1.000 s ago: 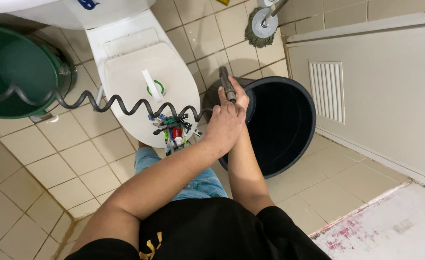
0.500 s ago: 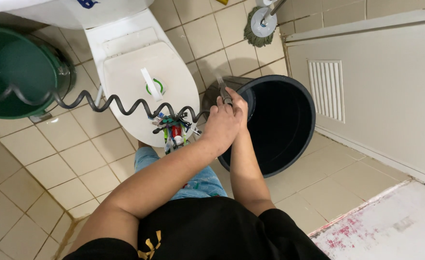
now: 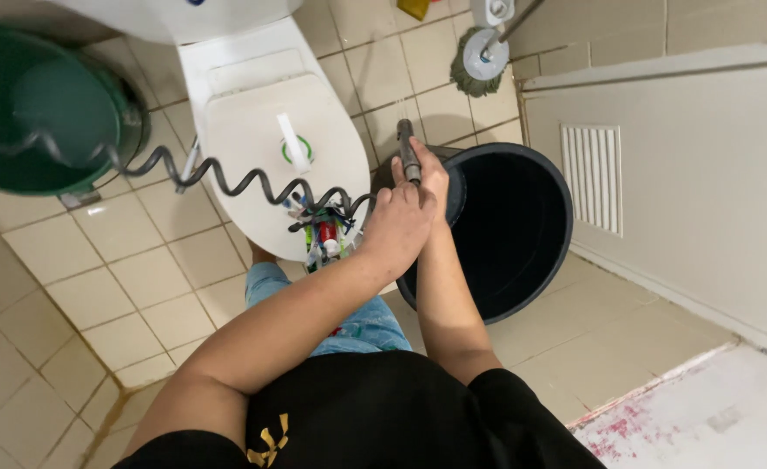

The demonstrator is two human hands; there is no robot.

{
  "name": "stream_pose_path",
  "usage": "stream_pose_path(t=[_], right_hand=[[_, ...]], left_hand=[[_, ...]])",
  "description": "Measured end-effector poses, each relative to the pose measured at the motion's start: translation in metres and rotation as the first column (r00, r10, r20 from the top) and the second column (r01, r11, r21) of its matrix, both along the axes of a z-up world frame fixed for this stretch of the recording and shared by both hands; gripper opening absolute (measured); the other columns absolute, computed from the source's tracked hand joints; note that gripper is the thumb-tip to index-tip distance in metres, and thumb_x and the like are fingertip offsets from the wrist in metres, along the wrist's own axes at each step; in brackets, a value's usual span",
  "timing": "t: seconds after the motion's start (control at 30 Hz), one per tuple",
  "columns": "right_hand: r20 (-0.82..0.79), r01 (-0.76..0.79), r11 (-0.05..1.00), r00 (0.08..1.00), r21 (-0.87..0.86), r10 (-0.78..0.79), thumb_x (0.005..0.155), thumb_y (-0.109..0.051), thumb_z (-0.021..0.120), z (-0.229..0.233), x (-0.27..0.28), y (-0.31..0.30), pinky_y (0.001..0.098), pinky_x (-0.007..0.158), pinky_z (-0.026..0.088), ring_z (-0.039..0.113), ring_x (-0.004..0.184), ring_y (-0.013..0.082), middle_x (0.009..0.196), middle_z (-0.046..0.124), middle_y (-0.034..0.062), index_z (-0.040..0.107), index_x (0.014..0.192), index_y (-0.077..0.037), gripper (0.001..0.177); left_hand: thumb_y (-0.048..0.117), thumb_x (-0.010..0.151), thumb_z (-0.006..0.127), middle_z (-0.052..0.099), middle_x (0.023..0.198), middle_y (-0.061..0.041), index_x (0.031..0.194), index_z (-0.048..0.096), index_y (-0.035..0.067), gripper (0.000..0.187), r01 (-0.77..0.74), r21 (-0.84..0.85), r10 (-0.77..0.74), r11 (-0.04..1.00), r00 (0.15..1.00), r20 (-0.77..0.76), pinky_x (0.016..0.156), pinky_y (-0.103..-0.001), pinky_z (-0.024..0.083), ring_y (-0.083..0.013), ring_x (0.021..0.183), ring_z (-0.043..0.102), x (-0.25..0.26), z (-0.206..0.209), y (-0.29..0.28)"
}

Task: Rinsing out a green plastic bucket and a black bucket using a handheld bidet sprayer in a bathroom.

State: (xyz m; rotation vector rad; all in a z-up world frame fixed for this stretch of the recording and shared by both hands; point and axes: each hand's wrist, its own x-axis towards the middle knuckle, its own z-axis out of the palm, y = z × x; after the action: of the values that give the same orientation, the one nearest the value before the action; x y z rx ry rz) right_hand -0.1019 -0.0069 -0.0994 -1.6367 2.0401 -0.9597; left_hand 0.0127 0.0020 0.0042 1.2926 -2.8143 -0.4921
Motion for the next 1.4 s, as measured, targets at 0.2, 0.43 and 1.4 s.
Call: stream_pose_path(t=[0.2, 0.43, 1.4], right_hand=[[0.108, -0.068, 0.992, 0.991, -0.105, 0.079, 0.094, -0.015, 0.079, 0.014, 0.030, 0.002, 0.0334, 0.086, 0.059, 0.073, 0.093, 0.0260, 0.108, 0.074, 0.0159, 0.067, 0.125, -0.001, 0.036], [0.269, -0.284, 0.958, 0.920, -0.044, 0.285, 0.096, -0.015, 0.077, 0.076, 0.111, -0.010, 0.0318, 0.093, 0.056, 0.071, 0.101, 0.0215, 0.113, 0.074, 0.0144, 0.068, 0.129, -0.004, 0.035], [0.625, -0.852, 0.252, 0.511, 0.459, 0.590, 0.093, -0.012, 0.073, 0.025, 0.353, 0.105, 0.0241, 0.059, 0.055, 0.065, 0.062, 0.0091, 0.076, 0.069, 0.0027, 0.068, 0.120, 0.001, 0.030]], left_hand=[[0.018, 0.091, 0.057, 0.067, 0.098, -0.011, 0.122, 0.065, 0.005, 0.034, -0.117, -0.067, 0.110, 0.991, 0.990, -0.091, 0.088, -0.042, 0.045, -0.0267, 0.093, 0.062, 0.023, 0.025, 0.010], [0.026, 0.091, 0.054, 0.066, 0.097, -0.014, 0.126, 0.063, 0.005, 0.041, -0.236, -0.187, 0.251, 0.953, 0.966, 0.057, 0.112, -0.063, 0.033, -0.0330, 0.101, 0.064, 0.087, 0.090, 0.010], [0.023, 0.084, 0.056, 0.061, 0.128, -0.022, 0.114, 0.069, 0.007, 0.036, -0.920, 0.390, 0.850, -0.024, 0.187, 0.492, 0.098, -0.054, 0.047, -0.0420, 0.120, 0.058, 0.354, -0.216, 0.473]])
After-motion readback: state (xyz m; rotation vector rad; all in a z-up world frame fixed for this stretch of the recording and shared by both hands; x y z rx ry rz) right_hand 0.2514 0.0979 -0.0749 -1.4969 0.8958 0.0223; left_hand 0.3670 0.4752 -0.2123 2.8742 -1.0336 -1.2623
